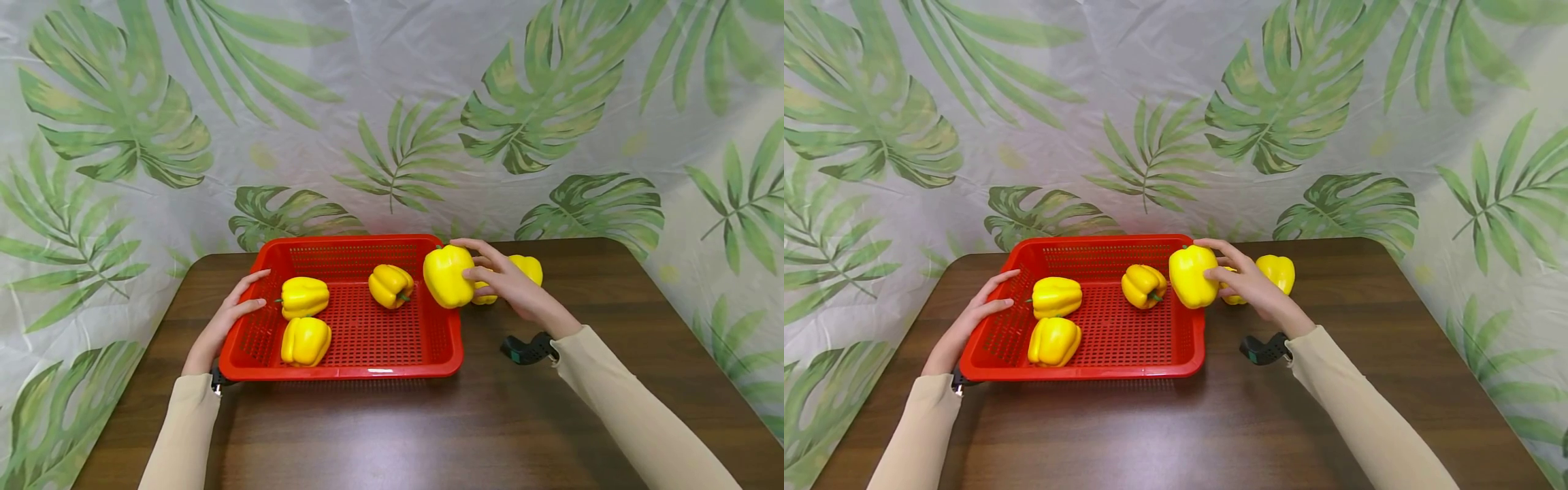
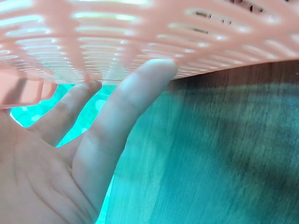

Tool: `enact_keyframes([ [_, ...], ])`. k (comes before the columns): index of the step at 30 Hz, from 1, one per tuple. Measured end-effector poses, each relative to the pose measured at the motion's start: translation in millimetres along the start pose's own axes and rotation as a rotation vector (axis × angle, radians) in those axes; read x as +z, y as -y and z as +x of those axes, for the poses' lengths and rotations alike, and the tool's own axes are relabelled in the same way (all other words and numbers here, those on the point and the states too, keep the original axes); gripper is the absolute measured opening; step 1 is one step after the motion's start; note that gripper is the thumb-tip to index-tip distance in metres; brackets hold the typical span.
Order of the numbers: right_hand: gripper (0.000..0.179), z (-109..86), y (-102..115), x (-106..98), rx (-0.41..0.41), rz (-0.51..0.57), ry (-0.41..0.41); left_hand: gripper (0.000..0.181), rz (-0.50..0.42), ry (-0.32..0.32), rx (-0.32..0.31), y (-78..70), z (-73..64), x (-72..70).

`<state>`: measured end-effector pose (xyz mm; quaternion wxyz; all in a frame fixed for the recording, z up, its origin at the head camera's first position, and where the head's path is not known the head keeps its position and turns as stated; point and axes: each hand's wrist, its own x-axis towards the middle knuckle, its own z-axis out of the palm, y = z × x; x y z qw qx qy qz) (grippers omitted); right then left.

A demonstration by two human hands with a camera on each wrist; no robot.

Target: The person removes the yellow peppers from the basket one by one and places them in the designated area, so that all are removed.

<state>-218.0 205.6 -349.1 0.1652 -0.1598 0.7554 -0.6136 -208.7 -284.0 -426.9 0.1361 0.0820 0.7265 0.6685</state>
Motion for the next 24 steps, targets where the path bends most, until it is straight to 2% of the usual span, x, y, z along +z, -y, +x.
enact_keyframes([
  [8,0.055,-3.8,-5.4,-10.1,-0.015,0.010,-0.014,0.057,0.000,-0.001,0.004,0.9,0.3,-0.2],
  [24,0.055,-14.6,-16.5,-26.1,0.012,-0.001,-0.081,0.059,0.008,-0.002,-0.001,-0.4,-0.8,0.7],
])
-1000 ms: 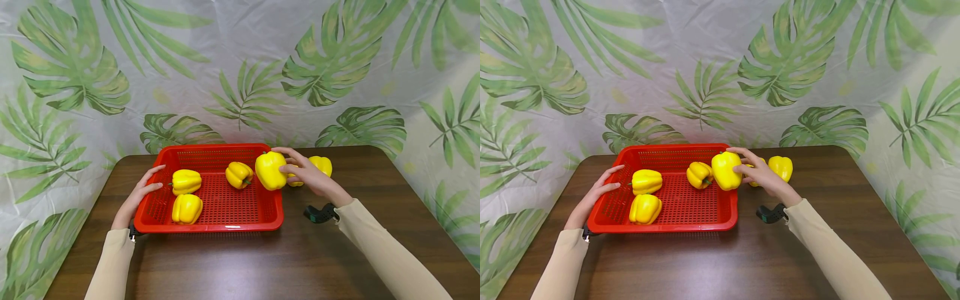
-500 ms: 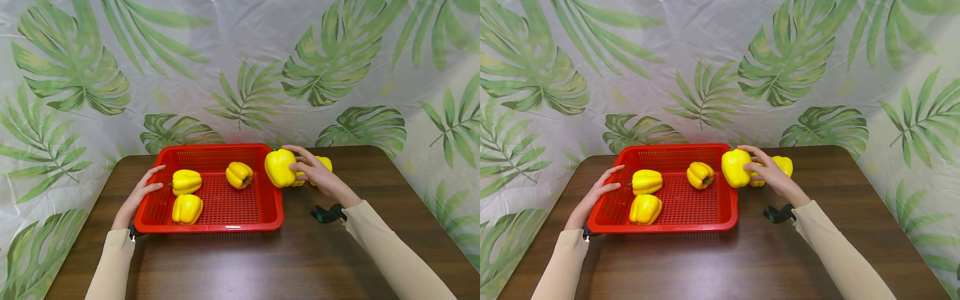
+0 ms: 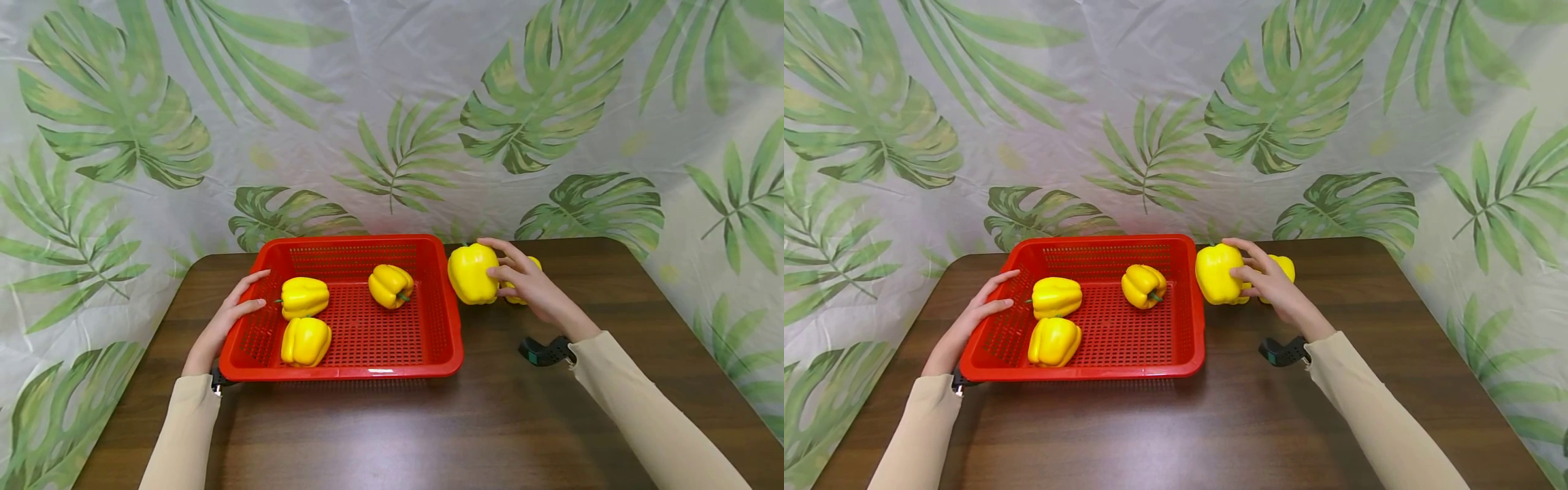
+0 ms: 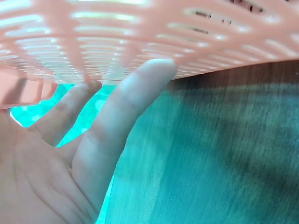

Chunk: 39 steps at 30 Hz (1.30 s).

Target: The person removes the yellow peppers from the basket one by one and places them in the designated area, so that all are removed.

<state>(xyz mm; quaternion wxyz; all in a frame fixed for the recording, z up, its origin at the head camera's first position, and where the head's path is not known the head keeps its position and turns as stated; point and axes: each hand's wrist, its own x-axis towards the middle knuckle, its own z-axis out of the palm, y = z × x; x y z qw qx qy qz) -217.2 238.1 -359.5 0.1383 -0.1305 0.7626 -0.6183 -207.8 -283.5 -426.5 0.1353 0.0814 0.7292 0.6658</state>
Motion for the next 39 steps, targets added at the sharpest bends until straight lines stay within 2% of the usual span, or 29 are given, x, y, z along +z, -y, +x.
enact_keyframes([
  [14,0.052,-3.8,-19.0,-15.0,0.004,-0.004,-0.064,0.059,-0.007,0.000,0.000,0.0,-0.3,-0.1],
  [24,0.051,-7.2,-28.1,-28.0,-0.033,0.031,-0.080,0.057,-0.021,0.004,0.001,-0.4,-0.2,0.1],
  [39,0.052,-19.5,-39.5,-53.6,-0.049,-0.026,-0.148,0.057,-0.013,-0.002,0.002,0.6,0.1,0.3],
])
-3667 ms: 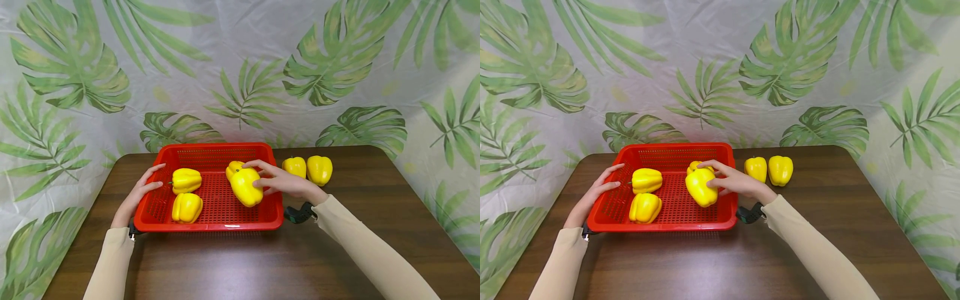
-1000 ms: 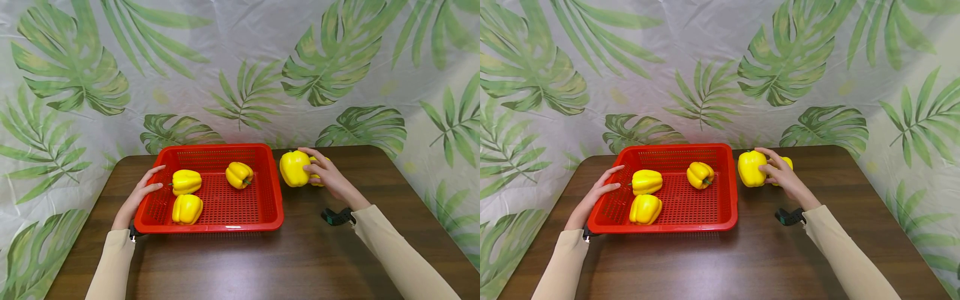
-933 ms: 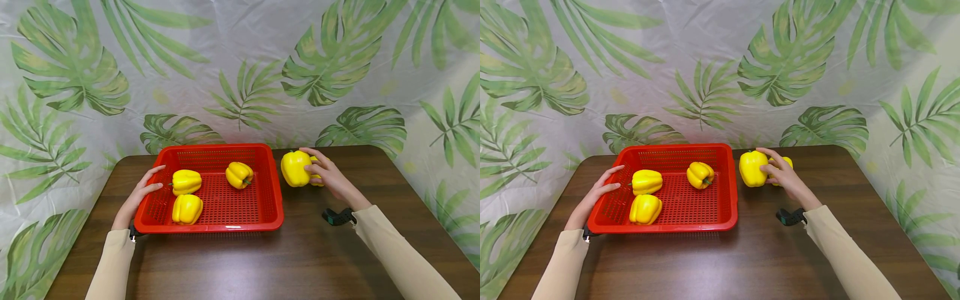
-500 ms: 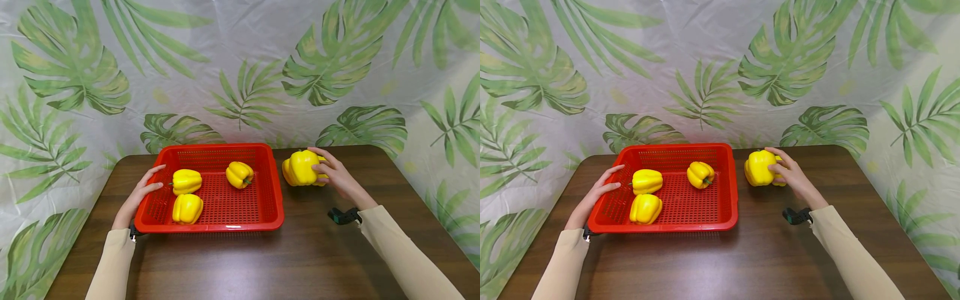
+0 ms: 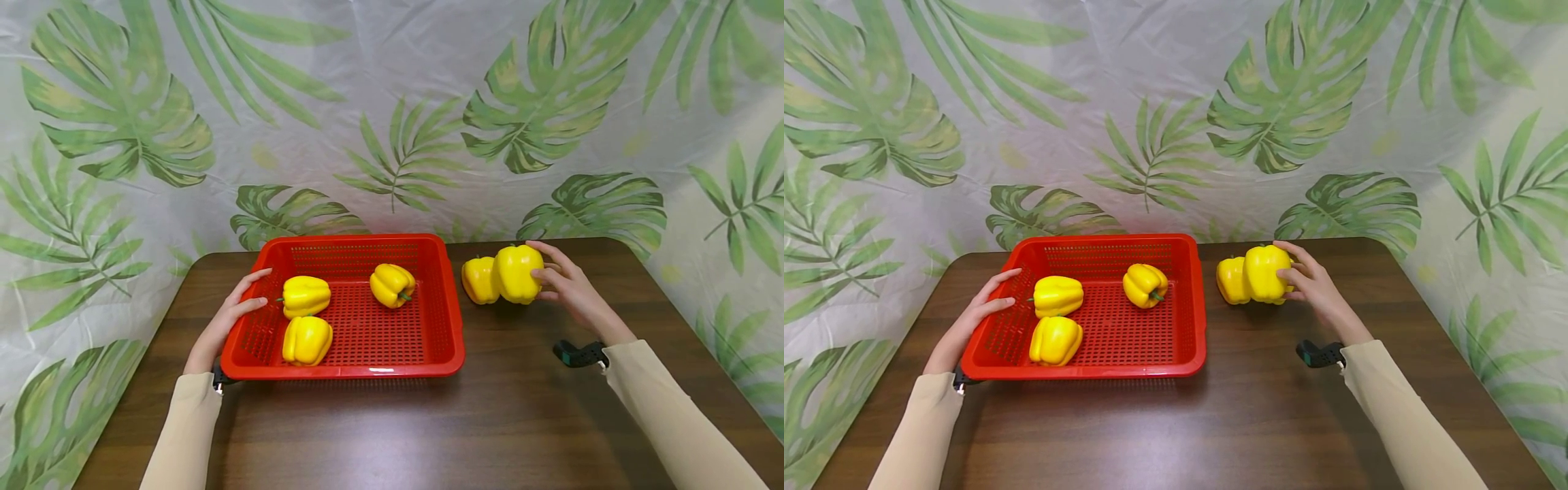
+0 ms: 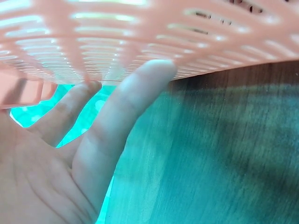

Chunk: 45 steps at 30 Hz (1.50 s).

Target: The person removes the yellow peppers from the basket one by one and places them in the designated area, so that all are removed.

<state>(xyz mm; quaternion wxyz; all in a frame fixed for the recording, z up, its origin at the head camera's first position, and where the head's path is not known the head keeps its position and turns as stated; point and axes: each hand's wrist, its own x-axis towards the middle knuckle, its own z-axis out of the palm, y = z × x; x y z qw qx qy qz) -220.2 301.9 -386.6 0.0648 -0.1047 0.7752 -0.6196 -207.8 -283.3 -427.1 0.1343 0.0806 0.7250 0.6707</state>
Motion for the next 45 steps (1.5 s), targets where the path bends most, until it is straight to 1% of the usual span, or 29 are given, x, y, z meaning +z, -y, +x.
enact_keyframes([
  [7,0.051,-4.4,-6.1,-12.4,-0.004,0.025,-0.018,0.057,-0.001,0.001,-0.001,-0.3,-0.1,0.5],
  [13,0.051,-7.2,-11.0,-21.2,-0.029,0.109,-0.017,0.057,-0.001,0.005,0.004,-0.1,-0.4,-0.2],
  [20,0.048,-9.6,-16.6,-29.7,-0.031,0.213,-0.029,0.057,-0.005,0.002,0.008,0.3,-0.4,-0.1],
  [26,0.046,-11.8,-21.4,-37.2,-0.053,0.284,-0.024,0.057,-0.008,0.000,0.007,0.3,-0.3,0.4],
  [34,0.045,-14.2,-23.9,-44.3,-0.051,0.303,-0.075,0.057,-0.008,0.011,0.009,0.7,-0.4,-0.9],
  [45,0.047,-19.0,-31.0,-54.1,-0.045,0.253,-0.151,0.057,-0.007,0.007,0.005,0.0,-0.5,-0.4],
])
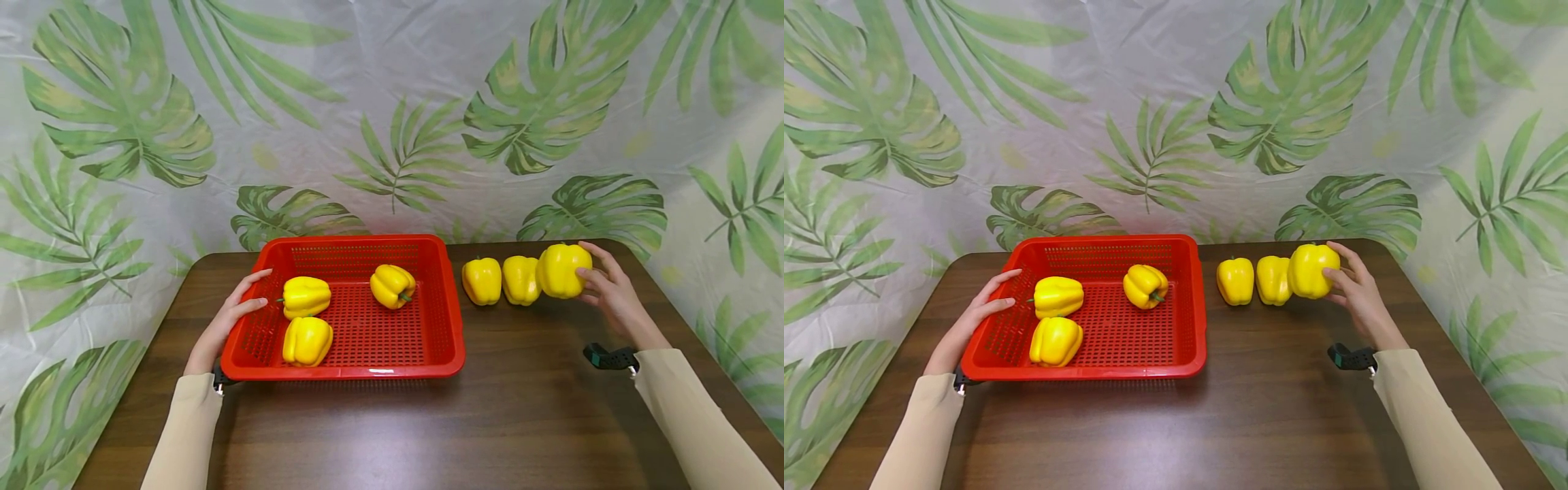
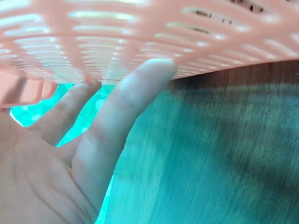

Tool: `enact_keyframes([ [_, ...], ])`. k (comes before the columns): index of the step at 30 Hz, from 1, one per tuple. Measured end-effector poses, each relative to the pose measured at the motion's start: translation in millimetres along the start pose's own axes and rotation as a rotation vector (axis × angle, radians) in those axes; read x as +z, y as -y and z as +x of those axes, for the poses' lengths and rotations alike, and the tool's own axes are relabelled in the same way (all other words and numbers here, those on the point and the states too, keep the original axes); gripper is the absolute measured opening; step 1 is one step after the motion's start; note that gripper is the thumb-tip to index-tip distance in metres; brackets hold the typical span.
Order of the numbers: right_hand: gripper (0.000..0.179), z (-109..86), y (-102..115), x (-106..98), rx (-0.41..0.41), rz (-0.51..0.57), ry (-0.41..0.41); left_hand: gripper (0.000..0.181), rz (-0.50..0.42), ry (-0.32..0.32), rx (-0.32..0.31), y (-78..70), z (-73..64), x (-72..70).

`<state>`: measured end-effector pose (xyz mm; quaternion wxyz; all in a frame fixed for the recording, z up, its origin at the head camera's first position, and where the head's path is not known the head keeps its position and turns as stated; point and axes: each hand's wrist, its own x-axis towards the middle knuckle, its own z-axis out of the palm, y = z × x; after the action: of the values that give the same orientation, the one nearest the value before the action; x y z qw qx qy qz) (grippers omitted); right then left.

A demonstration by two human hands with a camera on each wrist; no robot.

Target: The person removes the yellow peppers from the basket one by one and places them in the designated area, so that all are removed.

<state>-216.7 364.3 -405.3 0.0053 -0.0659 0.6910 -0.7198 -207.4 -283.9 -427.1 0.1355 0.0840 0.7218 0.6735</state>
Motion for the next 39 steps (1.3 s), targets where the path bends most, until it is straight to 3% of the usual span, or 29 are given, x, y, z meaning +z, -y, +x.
enact_keyframes([
  [13,0.050,-2.4,-8.2,-9.6,0.013,-0.016,-0.066,0.057,-0.002,-0.004,0.002,0.2,-0.7,0.2],
  [22,0.053,-3.7,-18.7,-15.5,0.069,-0.111,-0.112,0.057,-0.002,-0.009,-0.005,0.0,-0.9,0.2],
  [39,0.055,-0.3,-37.4,-20.1,0.111,-0.205,-0.117,0.056,0.016,-0.013,-0.013,-1.1,0.4,0.6],
])
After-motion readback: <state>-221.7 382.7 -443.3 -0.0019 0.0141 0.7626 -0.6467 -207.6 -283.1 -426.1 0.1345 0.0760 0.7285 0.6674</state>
